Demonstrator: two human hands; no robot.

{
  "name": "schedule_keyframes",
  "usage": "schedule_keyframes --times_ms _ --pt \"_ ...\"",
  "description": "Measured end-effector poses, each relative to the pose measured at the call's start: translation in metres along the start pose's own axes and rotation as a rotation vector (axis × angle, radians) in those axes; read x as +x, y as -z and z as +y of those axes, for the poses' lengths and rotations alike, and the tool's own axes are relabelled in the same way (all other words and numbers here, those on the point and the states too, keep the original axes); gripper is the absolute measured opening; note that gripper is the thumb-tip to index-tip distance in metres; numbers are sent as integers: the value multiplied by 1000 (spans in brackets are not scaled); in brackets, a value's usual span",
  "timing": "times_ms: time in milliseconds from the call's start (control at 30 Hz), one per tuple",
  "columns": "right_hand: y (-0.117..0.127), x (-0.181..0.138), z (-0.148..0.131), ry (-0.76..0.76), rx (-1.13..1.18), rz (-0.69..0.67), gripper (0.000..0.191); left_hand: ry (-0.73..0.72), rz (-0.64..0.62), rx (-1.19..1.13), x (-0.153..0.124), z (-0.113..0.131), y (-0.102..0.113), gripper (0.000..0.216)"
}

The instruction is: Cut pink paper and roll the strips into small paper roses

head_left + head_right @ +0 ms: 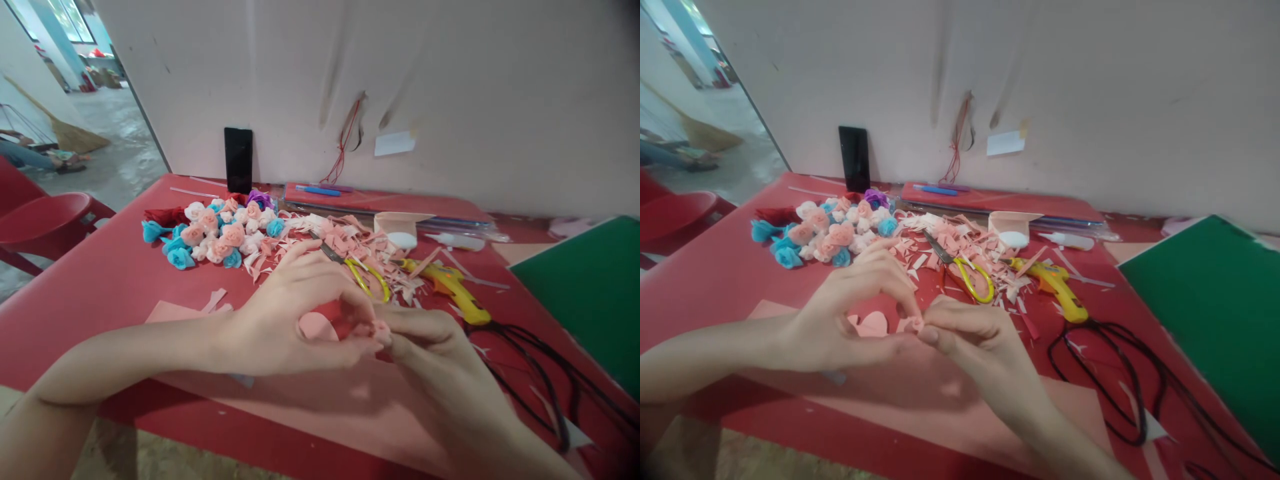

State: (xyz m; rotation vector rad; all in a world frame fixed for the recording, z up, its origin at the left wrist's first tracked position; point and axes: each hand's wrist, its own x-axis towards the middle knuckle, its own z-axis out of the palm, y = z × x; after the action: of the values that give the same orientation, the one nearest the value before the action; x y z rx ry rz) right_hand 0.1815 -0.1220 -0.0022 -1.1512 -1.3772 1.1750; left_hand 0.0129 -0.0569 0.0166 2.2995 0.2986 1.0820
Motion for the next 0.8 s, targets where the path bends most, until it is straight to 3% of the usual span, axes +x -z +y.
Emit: schedule_keyframes --times_ms 100,200,333,633,800 --pt "3 2 -2 25 -13 -117 17 56 -48 -103 1 3 5 18" --pt "7 2 -4 1 -70 -177 19 164 -153 -315 3 5 9 5" --pt "10 -1 -5 24 -63 -272 22 273 -262 -517 5 5 11 16" --pt "10 4 -5 6 76 -354 22 326 -322 -554 5 4 10 12" --pt "9 5 0 -97 200 -385 23 304 -321 -523 4 4 10 13"
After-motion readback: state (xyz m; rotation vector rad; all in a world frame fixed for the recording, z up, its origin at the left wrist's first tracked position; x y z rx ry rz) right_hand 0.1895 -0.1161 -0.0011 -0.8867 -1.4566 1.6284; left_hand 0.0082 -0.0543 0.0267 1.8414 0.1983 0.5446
